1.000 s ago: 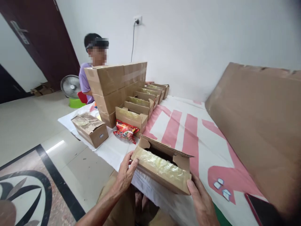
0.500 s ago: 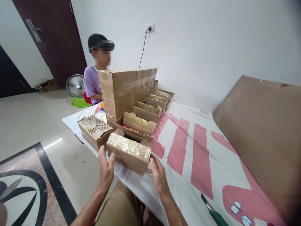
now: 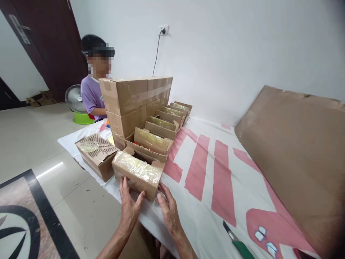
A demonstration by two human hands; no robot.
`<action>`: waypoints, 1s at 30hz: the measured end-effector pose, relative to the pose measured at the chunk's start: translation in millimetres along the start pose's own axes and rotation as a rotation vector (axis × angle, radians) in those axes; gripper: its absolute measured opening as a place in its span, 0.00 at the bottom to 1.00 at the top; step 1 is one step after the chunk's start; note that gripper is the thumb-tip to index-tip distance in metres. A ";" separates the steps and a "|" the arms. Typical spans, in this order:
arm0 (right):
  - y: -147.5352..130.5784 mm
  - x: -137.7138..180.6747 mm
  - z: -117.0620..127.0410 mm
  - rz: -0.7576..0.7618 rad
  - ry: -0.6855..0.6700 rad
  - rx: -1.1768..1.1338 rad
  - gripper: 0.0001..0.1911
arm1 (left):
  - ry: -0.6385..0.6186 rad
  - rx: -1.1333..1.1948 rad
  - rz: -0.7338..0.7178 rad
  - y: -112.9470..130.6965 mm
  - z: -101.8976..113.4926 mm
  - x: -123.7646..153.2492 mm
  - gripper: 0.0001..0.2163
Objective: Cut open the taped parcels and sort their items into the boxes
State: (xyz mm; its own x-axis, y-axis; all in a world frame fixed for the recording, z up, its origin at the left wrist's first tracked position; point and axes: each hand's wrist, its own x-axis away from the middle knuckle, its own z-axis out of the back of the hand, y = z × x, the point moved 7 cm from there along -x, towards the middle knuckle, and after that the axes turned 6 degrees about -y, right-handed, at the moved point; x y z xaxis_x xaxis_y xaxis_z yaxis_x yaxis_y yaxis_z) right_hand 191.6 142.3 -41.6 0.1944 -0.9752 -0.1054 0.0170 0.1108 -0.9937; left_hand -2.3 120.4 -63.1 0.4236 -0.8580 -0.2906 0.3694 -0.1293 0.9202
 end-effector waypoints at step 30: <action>-1.2 -52.1 23.9 0.080 0.126 0.090 0.23 | 0.008 -0.084 -0.002 11.1 -33.2 -41.6 0.46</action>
State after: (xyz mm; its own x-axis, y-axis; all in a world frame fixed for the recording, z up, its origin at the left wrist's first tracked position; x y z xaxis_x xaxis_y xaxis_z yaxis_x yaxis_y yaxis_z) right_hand 204.9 197.6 -34.0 0.0740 -0.9782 -0.1938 0.0948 0.2003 -0.9751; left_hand 11.6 171.1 -49.4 0.4288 -0.8540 -0.2946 0.4379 -0.0888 0.8946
